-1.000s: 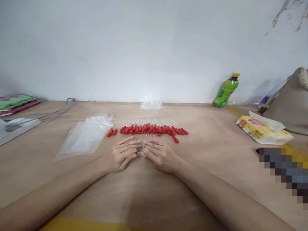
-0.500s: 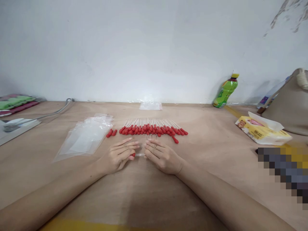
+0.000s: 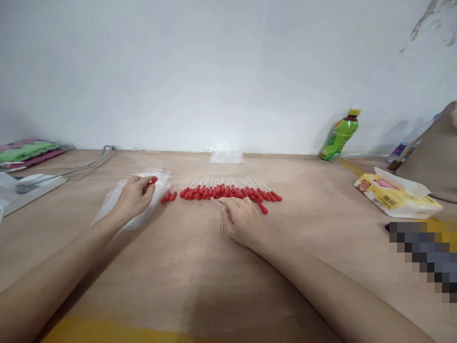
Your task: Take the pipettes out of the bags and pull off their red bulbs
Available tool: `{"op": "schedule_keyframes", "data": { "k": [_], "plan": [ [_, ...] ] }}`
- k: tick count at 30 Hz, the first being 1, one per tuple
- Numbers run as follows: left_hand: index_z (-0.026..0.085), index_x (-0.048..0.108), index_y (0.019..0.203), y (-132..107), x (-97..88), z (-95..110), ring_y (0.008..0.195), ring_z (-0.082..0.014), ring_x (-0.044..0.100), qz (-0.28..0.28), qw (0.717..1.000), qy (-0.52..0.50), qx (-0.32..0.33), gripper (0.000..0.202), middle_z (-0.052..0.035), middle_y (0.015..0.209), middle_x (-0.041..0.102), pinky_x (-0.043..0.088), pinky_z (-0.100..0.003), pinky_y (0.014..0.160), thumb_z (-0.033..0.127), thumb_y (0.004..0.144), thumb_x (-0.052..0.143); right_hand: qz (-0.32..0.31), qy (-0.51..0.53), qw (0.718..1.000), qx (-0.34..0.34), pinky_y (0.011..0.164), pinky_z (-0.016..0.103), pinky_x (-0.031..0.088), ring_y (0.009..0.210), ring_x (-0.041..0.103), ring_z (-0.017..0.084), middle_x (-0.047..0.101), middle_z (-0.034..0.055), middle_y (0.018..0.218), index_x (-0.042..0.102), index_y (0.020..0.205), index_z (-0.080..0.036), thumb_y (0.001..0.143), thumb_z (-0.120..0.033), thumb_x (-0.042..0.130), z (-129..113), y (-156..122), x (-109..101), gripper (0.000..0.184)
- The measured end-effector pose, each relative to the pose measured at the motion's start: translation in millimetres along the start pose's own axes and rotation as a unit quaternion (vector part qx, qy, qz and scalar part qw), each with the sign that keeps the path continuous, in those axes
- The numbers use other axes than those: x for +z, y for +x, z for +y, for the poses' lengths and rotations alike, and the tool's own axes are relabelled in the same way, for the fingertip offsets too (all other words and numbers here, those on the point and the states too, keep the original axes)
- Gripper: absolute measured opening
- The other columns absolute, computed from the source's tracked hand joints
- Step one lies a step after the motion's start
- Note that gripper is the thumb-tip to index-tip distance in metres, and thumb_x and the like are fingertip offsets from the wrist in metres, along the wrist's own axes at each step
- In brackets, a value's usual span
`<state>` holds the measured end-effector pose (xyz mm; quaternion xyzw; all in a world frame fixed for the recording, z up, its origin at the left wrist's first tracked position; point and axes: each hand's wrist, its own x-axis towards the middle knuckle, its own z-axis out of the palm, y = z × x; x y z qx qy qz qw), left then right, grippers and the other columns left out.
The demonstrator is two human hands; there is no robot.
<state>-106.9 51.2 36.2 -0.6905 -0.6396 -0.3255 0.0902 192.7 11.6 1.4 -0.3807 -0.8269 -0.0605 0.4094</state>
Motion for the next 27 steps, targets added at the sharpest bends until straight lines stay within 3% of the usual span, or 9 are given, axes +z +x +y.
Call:
{"op": "schedule_keyframes", "data": {
  "k": [2,5,11,15,19,22,27],
  "plan": [
    [0.015,0.057,0.105,-0.8,0.6,-2.5,0.074,-0.019,0.057,-0.05,0.998,0.001,-0.032,0.034,-0.0049,0.077,0.058,0.046,-0.033,0.072,0.027,0.076,0.044,0.011,0.025,1.0,0.009,0.068,0.029,0.036,0.074,0.057,0.016,0.065,0.0032,0.078,0.059,0.09,-0.017,0.083,-0.019,0.046,-3.6,3.4,0.5,0.014],
    [0.016,0.054,0.107,-3.3,4.0,-2.5,0.066,-0.017,0.059,-0.107,0.991,-0.03,-0.067,0.04,-0.0027,0.075,0.062,0.046,-0.029,0.064,0.039,0.075,0.049,0.014,0.008,0.999,-0.028,0.067,0.029,0.035,0.067,0.055,0.015,0.063,0.0026,0.069,0.06,0.08,-0.017,0.083,-0.017,0.045,-6.6,7.7,2.3,0.015],
    [0.017,0.061,0.094,-3.2,9.2,-2.5,0.072,-0.0188,0.06,-0.134,0.989,-0.025,-0.051,0.037,-0.0045,0.08,0.066,0.046,-0.029,0.068,0.046,0.077,0.045,-0.033,-0.06,0.995,-0.069,0.065,0.03,0.031,0.066,0.052,0.014,0.06,0.0046,0.067,0.06,0.072,-0.015,0.081,-0.011,0.044,-12.7,8.0,9.7,0.019],
    [0.018,0.063,0.09,-4.2,11.2,-3.0,0.075,-0.0197,0.058,-0.086,0.996,-0.013,-0.021,0.035,-0.0057,0.086,0.065,0.045,-0.031,0.072,0.044,0.081,0.041,-0.085,-0.031,0.996,-0.025,0.068,0.03,0.03,0.069,0.053,0.013,0.06,0.0023,0.069,0.06,0.071,-0.016,0.079,-0.017,0.051,-18.1,6.9,9.7,0.012],
    [0.018,0.064,0.087,-11.3,15.8,9.5,0.085,-0.0209,0.054,0.026,0.994,0.01,0.103,0.028,-0.0059,0.087,0.063,0.04,-0.035,0.082,0.037,0.083,0.045,-0.098,-0.03,0.995,0.001,0.069,0.031,0.027,0.07,0.051,0.014,0.058,0.0014,0.07,0.058,0.065,-0.016,0.073,-0.036,0.062,-22.3,7.5,7.2,0.021],
    [0.019,0.065,0.088,-17.7,21.3,25.3,0.085,-0.021,0.052,0.034,0.984,0.017,0.174,0.023,-0.0056,0.087,0.062,0.039,-0.036,0.08,0.035,0.082,0.049,-0.105,-0.035,0.994,0.002,0.073,0.033,0.027,0.073,0.051,0.015,0.058,0.0024,0.073,0.059,0.068,-0.017,0.07,-0.045,0.064,-22.8,7.8,6.9,0.029],
    [0.021,0.064,0.091,-21.6,28.5,38.4,0.087,-0.0232,0.05,0.021,0.986,0.034,0.161,0.024,-0.0057,0.089,0.062,0.036,-0.038,0.076,0.037,0.081,0.05,-0.127,-0.036,0.991,0.006,0.076,0.035,0.027,0.077,0.051,0.017,0.058,0.0039,0.075,0.062,0.072,-0.017,0.071,-0.05,0.063,-20.0,6.5,10.8,0.033]
  ]
}}
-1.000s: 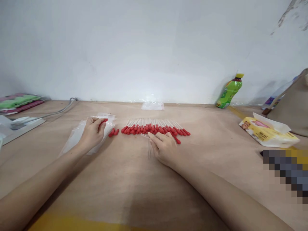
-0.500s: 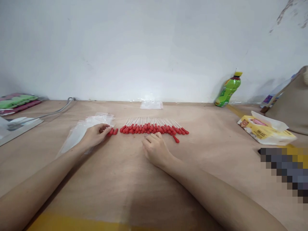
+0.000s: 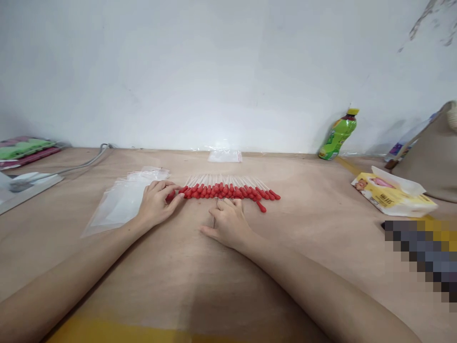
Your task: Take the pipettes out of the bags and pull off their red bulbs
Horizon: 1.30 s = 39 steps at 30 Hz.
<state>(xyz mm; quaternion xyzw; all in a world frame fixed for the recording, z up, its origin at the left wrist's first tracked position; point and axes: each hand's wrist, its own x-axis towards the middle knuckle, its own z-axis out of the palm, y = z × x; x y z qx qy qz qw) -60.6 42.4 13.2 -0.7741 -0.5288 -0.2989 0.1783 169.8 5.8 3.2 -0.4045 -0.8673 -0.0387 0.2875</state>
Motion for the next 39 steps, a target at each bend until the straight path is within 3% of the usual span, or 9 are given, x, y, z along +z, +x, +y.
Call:
{"op": "schedule_keyframes", "data": {
  "k": [5,11,16,19,22,25,29,33,39],
  "plan": [
    [0.022,0.063,0.094,0.9,0.9,-1.1,0.085,-0.0235,0.052,-0.037,0.999,-0.002,-0.025,0.023,-0.0044,0.083,0.065,0.032,-0.041,0.077,0.035,0.082,0.048,0.051,0.021,0.998,0.005,0.076,0.035,0.027,0.077,0.052,0.017,0.059,0.0039,0.076,0.063,0.078,-0.017,0.07,-0.047,0.063,1.3,-2.1,6.0,0.031],
    [0.022,0.063,0.09,2.2,6.6,-5.9,0.082,-0.022,0.056,-0.036,0.998,-0.023,-0.036,0.019,-0.0032,0.08,0.066,0.033,-0.041,0.08,0.027,0.081,0.047,0.121,0.024,0.992,-0.004,0.073,0.033,0.028,0.07,0.05,0.015,0.058,0.0019,0.071,0.064,0.078,-0.019,0.076,-0.037,0.059,8.3,-16.4,4.6,0.019],
    [0.017,0.057,0.099,-1.5,2.8,-6.9,0.08,-0.0178,0.06,0.058,0.993,-0.092,-0.045,0.021,-0.0046,0.089,0.064,0.042,-0.035,0.082,0.024,0.081,0.048,0.16,0.053,0.985,-0.027,0.071,0.034,0.034,0.069,0.05,0.015,0.056,0.0016,0.071,0.063,0.085,-0.02,0.077,-0.03,0.058,15.7,-31.6,-1.3,0.014],
    [0.017,0.052,0.107,-9.0,-6.4,-0.2,0.082,-0.0152,0.06,0.108,0.983,-0.15,-0.008,0.026,-0.0048,0.094,0.062,0.047,-0.029,0.077,0.021,0.081,0.05,0.19,0.055,0.98,-0.019,0.078,0.036,0.04,0.088,0.054,0.02,0.059,0.0071,0.094,0.057,0.106,-0.019,0.077,-0.027,0.056,17.6,-33.0,-7.7,0.03],
    [0.017,0.049,0.109,-17.4,-14.6,12.5,0.084,-0.0142,0.062,0.049,0.971,-0.22,0.08,0.028,-0.0046,0.094,0.063,0.049,-0.026,0.077,0.018,0.081,0.051,0.197,0.017,0.979,-0.047,0.091,0.04,0.04,0.112,0.047,0.024,0.05,0.0127,0.121,0.043,0.125,-0.017,0.078,-0.029,0.055,19.0,-28.9,-14.9,0.05],
    [0.017,0.05,0.106,-23.1,-19.9,28.0,0.089,-0.0147,0.062,-0.033,0.95,-0.27,0.153,0.025,-0.0055,0.095,0.064,0.05,-0.027,0.08,0.016,0.081,0.052,0.158,-0.024,0.983,-0.091,0.101,0.045,0.031,0.122,0.039,0.026,0.047,0.0132,0.129,0.039,0.13,-0.014,0.08,-0.035,0.054,20.6,-24.9,-18.4,0.056],
    [0.016,0.052,0.102,-26.4,-24.0,41.4,0.084,-0.013,0.064,-0.068,0.934,-0.305,0.172,0.02,-0.005,0.091,0.066,0.052,-0.023,0.076,0.015,0.082,0.051,0.092,-0.028,0.988,-0.121,0.106,0.049,0.022,0.119,0.044,0.023,0.059,0.0056,0.117,0.052,0.116,-0.018,0.085,-0.033,0.049,22.3,-24.3,-15.7,0.034],
    [0.016,0.051,0.107,-28.9,-25.9,45.5,0.085,-0.0137,0.063,-0.074,0.934,-0.313,0.157,0.025,-0.0057,0.094,0.066,0.052,-0.024,0.076,0.016,0.082,0.05,0.095,0.006,0.988,-0.126,0.106,0.048,0.022,0.11,0.053,0.019,0.068,0.0002,0.097,0.062,0.095,-0.02,0.087,-0.023,0.047,21.7,-24.5,-11.2,0.018],
    [0.015,0.049,0.119,-28.9,-17.7,59.6,0.115,-0.0235,0.048,-0.091,0.945,-0.261,0.173,0.042,-0.0129,0.121,0.052,0.044,-0.039,0.095,0.028,0.079,0.057,0.127,0.029,0.981,-0.143,0.104,0.047,0.028,0.107,0.055,0.019,0.069,0.0019,0.094,0.063,0.092,-0.019,0.085,-0.019,0.05,18.4,-23.1,-8.4,0.015]
  ]
}}
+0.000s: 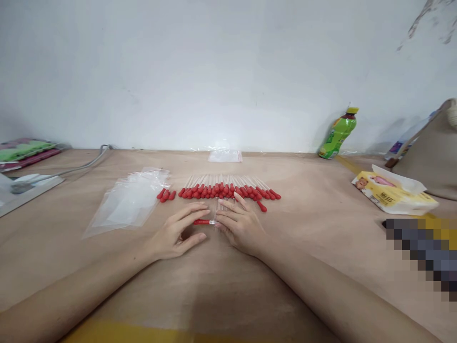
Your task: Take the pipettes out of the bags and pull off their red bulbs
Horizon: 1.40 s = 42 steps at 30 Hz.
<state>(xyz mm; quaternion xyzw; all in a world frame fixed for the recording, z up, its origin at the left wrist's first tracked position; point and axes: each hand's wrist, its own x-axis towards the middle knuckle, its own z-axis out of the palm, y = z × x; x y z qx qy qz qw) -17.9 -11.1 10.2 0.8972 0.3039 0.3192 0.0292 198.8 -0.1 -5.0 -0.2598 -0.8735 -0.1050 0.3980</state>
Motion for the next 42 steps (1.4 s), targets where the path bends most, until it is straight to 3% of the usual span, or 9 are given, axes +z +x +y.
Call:
{"op": "schedule_keyframes", "data": {
  "k": [4,7,19,24,30,42],
  "plan": [
    [0.016,0.059,0.104,4.4,12.7,-4.4,0.11,-0.0207,0.052,0.039,0.997,0.027,0.053,0.023,-0.0084,0.106,0.062,0.045,-0.039,0.095,0.023,0.083,0.054,0.003,0.018,1.0,-0.015,0.102,0.044,0.032,0.109,0.053,0.019,0.068,0.0021,0.098,0.062,0.096,-0.018,0.084,-0.019,0.051,0.3,-0.7,1.5,0.017],
    [0.015,0.059,0.103,4.5,15.0,-6.3,0.103,-0.0183,0.057,0.057,0.994,0.042,0.077,0.02,-0.0066,0.099,0.066,0.047,-0.037,0.093,0.019,0.083,0.054,-0.008,0.026,1.0,-0.008,0.1,0.044,0.035,0.111,0.052,0.02,0.067,0.0037,0.101,0.062,0.1,-0.017,0.084,-0.024,0.052,1.4,-1.1,2.7,0.02],
    [0.014,0.058,0.103,4.0,14.7,-6.3,0.102,-0.0178,0.058,0.072,0.987,0.076,0.125,0.021,-0.0096,0.105,0.064,0.047,-0.037,0.094,0.019,0.083,0.053,-0.029,0.049,0.998,-0.028,0.1,0.041,0.038,0.114,0.05,0.02,0.065,0.0075,0.106,0.06,0.102,-0.016,0.085,-0.023,0.05,0.6,1.1,4.2,0.021],
    [0.013,0.058,0.098,5.4,11.9,-3.7,0.108,-0.0175,0.055,0.048,0.986,0.094,0.131,0.017,-0.0098,0.108,0.063,0.042,-0.037,0.1,0.017,0.083,0.053,-0.016,0.074,0.996,-0.049,0.102,0.037,0.036,0.11,0.053,0.015,0.066,0.0067,0.102,0.059,0.096,-0.015,0.084,-0.016,0.049,0.8,-0.3,8.4,0.015],
    [0.012,0.058,0.094,5.9,8.3,0.2,0.11,-0.0181,0.054,0.019,0.985,0.103,0.14,0.013,-0.0067,0.094,0.067,0.037,-0.039,0.103,0.016,0.084,0.05,-0.022,0.075,0.995,-0.061,0.102,0.036,0.038,0.104,0.057,0.015,0.068,0.0053,0.088,0.059,0.085,-0.015,0.083,-0.013,0.051,-2.0,-0.8,6.0,0.009],
    [0.016,0.057,0.099,1.0,3.7,-0.8,0.111,-0.0172,0.053,-0.014,0.99,0.079,0.113,0.017,-0.0047,0.101,0.066,0.034,-0.04,0.105,0.016,0.086,0.046,-0.003,0.031,0.994,-0.101,0.102,0.039,0.039,0.105,0.057,0.018,0.068,0.0088,0.091,0.06,0.089,-0.013,0.084,-0.013,0.048,-3.1,-1.3,0.2,0.013]
  ]
}}
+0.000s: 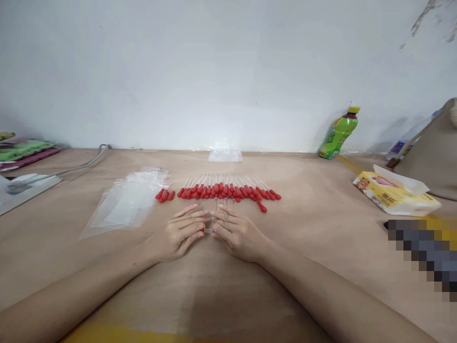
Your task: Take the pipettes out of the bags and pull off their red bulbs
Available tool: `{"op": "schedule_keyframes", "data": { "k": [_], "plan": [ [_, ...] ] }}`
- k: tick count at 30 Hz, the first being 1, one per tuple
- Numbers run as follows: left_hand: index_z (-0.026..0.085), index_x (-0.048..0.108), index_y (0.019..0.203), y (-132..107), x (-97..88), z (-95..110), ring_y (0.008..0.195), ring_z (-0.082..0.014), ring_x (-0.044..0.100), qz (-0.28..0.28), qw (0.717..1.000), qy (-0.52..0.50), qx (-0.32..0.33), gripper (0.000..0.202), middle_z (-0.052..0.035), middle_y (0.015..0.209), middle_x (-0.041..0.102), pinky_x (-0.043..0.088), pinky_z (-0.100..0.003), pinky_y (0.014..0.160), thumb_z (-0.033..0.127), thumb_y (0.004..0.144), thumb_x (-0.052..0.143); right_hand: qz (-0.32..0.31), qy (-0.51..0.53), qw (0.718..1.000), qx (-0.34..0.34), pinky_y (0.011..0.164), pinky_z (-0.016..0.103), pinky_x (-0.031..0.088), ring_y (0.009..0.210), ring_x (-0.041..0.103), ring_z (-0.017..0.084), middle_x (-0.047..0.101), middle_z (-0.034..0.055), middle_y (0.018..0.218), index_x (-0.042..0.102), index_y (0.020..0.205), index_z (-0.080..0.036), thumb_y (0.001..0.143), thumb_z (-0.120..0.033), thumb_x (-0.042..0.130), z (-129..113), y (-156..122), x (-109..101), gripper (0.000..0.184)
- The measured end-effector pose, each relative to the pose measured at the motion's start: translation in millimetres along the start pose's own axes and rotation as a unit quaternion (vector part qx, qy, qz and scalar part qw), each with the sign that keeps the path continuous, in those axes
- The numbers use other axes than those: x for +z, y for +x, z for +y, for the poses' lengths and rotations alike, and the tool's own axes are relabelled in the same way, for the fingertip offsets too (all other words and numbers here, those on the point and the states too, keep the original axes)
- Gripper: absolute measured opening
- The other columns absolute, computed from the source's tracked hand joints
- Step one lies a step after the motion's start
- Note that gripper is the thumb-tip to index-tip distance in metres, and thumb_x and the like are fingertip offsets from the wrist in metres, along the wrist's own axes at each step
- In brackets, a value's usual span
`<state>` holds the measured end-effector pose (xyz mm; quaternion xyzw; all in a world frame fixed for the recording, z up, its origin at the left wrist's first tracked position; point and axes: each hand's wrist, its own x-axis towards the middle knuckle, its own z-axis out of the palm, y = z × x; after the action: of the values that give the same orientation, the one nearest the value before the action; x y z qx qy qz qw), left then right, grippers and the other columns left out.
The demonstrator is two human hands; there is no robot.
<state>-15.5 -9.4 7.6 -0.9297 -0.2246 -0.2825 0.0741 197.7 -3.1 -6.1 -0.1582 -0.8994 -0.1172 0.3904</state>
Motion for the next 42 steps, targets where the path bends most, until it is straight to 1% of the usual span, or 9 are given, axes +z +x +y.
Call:
{"op": "schedule_keyframes", "data": {
  "k": [8,14,17,20,24,26,30,35,42],
  "plan": [
    [0.016,0.056,0.096,-2.0,-1.2,-0.7,0.11,-0.0169,0.054,-0.003,1.0,-0.015,0.007,0.014,-0.0037,0.099,0.067,0.035,-0.039,0.103,0.015,0.086,0.046,-0.013,-0.055,0.997,-0.043,0.1,0.042,0.041,0.109,0.054,0.019,0.067,0.0103,0.097,0.059,0.094,-0.012,0.084,-0.013,0.049,-1.2,-1.6,-9.2,0.014],
    [0.016,0.056,0.096,-7.6,-0.3,-6.7,0.108,-0.018,0.054,0.043,0.999,-0.019,0.01,0.014,-0.0053,0.1,0.065,0.041,-0.037,0.097,0.015,0.084,0.05,-0.012,-0.049,0.998,-0.047,0.099,0.044,0.041,0.112,0.052,0.02,0.065,0.0096,0.101,0.058,0.1,-0.012,0.083,-0.012,0.05,4.7,-11.1,-17.4,0.018],
    [0.018,0.058,0.095,-10.1,-7.5,-18.3,0.097,-0.0176,0.057,0.096,0.994,-0.005,-0.052,0.014,-0.006,0.096,0.064,0.047,-0.034,0.084,0.016,0.084,0.05,0.012,-0.052,0.998,0.035,0.087,0.038,0.046,0.093,0.06,0.017,0.067,0.0049,0.086,0.06,0.099,-0.017,0.083,-0.017,0.052,12.7,-20.2,-19.8,0.018],
    [0.02,0.06,0.098,-11.9,-20.3,-37.3,0.08,-0.0146,0.055,0.141,0.978,0.036,-0.149,0.017,-0.0054,0.088,0.058,0.048,-0.029,0.07,0.021,0.085,0.049,0.025,-0.081,0.989,0.122,0.07,0.031,0.043,0.068,0.057,0.013,0.06,0.0002,0.063,0.062,0.098,-0.019,0.083,-0.023,0.053,16.8,-23.6,-18.4,0.018],
    [0.015,0.061,0.102,-17.7,-40.3,-71.3,0.079,-0.0171,0.052,0.17,0.927,0.099,-0.319,0.027,-0.0071,0.083,0.051,0.047,-0.029,0.069,0.025,0.084,0.043,0.001,-0.069,0.98,0.189,0.067,0.028,0.04,0.071,0.055,0.014,0.06,0.0034,0.074,0.055,0.112,-0.017,0.086,-0.021,0.043,12.6,-15.0,-12.8,0.029],
    [0.015,0.061,0.103,-22.4,-48.5,-86.7,0.079,-0.0189,0.052,0.157,0.9,0.11,-0.392,0.031,-0.0061,0.078,0.052,0.046,-0.031,0.07,0.027,0.081,0.043,0.003,-0.037,0.974,0.224,0.069,0.028,0.041,0.074,0.055,0.015,0.061,0.0042,0.079,0.053,0.112,-0.016,0.085,-0.02,0.041,9.1,-8.0,-10.3,0.029],
    [0.017,0.056,0.107,-32.5,-53.0,-103.6,0.067,-0.0162,0.056,0.094,0.859,0.05,-0.5,0.037,-0.0017,0.073,0.058,0.046,-0.029,0.066,0.033,0.075,0.049,0.034,-0.002,0.958,0.285,0.062,0.025,0.04,0.066,0.055,0.013,0.061,0.001,0.072,0.055,0.088,-0.019,0.083,-0.022,0.045,5.8,6.2,-6.8,0.012],
    [0.018,0.058,0.093,-41.7,-42.7,-110.1,0.069,-0.0169,0.06,0.048,0.836,0.011,-0.547,0.034,-0.0019,0.077,0.065,0.046,-0.028,0.066,0.043,0.07,0.054,0.007,-0.076,0.97,0.23,0.067,0.028,0.035,0.068,0.054,0.014,0.061,0.0019,0.069,0.058,0.08,-0.018,0.082,-0.015,0.044,1.7,26.4,-0.7,0.015],
    [0.018,0.06,0.088,-46.8,-38.0,-117.7,0.069,-0.0156,0.06,0.031,0.862,-0.01,-0.507,0.033,-0.0021,0.08,0.066,0.045,-0.026,0.068,0.045,0.076,0.047,-0.116,-0.209,0.949,0.204,0.065,0.034,0.026,0.069,0.048,0.018,0.057,0.0058,0.073,0.056,0.074,-0.015,0.074,-0.012,0.046,-11.9,40.9,16.0,0.011]
  ]
}}
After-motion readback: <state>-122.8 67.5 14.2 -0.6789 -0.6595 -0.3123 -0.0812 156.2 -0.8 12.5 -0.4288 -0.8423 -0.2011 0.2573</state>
